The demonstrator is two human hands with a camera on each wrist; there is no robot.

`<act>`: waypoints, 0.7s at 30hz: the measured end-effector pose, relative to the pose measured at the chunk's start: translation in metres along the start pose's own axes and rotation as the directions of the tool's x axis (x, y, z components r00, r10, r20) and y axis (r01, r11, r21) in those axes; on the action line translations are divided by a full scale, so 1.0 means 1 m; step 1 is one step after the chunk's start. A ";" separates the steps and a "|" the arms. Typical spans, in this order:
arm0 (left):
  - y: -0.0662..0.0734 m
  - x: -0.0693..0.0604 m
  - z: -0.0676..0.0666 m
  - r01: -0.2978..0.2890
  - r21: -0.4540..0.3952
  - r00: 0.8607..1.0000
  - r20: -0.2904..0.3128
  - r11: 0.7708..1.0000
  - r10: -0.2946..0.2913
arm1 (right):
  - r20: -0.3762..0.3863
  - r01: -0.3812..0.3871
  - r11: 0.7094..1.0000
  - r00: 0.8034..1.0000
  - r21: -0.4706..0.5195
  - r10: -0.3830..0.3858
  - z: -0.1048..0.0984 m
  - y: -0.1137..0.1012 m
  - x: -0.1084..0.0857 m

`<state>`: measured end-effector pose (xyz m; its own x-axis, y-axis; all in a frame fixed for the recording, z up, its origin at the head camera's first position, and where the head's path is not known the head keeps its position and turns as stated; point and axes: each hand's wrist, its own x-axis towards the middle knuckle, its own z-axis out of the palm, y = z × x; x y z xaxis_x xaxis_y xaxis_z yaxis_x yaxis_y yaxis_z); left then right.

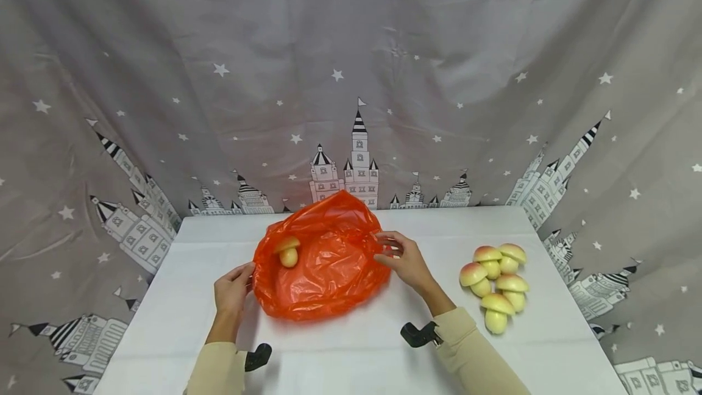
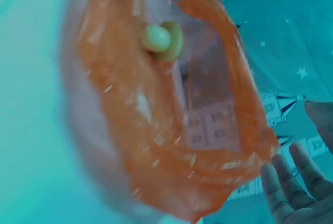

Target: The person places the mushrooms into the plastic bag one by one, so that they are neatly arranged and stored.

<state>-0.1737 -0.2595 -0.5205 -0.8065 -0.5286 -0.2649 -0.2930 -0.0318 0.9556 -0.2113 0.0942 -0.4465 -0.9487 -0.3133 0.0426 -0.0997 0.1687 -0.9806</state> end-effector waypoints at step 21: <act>0.000 0.001 -0.001 0.001 0.017 1.000 -0.004 1.000 -0.001 | -0.447 0.073 0.989 0.895 0.129 -0.008 -0.075 0.068 -0.036</act>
<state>-0.1737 -0.2607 -0.5209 -0.8038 -0.5323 -0.2656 -0.3026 -0.0185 0.9529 -0.2067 0.1870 -0.5006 -0.9820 0.1357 0.1312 -0.1293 0.0232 -0.9913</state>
